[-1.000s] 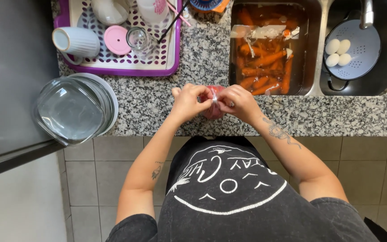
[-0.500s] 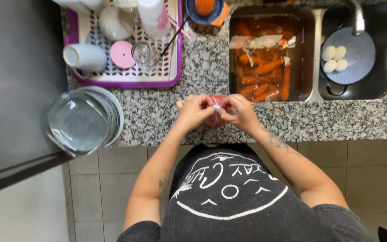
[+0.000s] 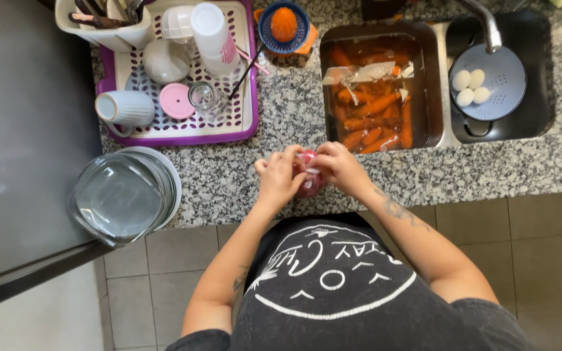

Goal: The person scoops a yellow liquid from a bowl into small plastic containers using a spoon, then seals them with lids. They place the containers on a table with shredded vegetables and later wash cherry tomatoes in a colander.

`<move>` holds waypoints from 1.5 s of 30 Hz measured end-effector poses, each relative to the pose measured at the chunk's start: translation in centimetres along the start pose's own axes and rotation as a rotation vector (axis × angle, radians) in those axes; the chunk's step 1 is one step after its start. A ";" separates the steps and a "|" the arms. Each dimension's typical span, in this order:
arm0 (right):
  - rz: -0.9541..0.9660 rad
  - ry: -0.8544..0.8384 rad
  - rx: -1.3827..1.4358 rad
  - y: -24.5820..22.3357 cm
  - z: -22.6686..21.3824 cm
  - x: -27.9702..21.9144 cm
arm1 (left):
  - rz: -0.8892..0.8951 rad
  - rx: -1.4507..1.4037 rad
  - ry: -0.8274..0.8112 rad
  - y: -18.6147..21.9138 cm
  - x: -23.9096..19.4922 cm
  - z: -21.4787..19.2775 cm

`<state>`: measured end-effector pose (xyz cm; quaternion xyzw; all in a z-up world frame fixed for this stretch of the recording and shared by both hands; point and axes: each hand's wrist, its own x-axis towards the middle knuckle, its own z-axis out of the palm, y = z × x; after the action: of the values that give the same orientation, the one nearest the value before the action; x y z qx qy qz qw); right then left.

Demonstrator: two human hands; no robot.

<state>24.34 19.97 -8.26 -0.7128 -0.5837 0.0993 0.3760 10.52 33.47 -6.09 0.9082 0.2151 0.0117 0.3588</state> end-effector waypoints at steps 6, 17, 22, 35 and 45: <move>-0.005 0.078 -0.181 3.6 0.9 -1.2 | -0.054 0.121 0.135 -3.2 -0.3 -0.9; 0.177 0.167 0.200 -1.0 1.0 2.1 | 0.088 -0.422 0.369 -3.6 0.2 -1.5; 0.286 0.335 0.383 -3.1 0.8 3.3 | 0.152 -0.651 0.372 -2.9 -1.6 -2.7; -0.040 0.279 -0.083 -4.1 0.4 3.6 | -0.253 -0.810 0.217 -2.2 -1.4 -2.9; -0.277 0.093 -0.532 -7.5 -1.4 3.5 | -0.011 -0.063 0.403 -2.4 -0.5 -4.6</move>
<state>20.58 22.84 -1.36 -0.7038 -0.6630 -0.1419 0.2123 8.34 37.80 -4.24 0.8748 0.2870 0.1978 0.3366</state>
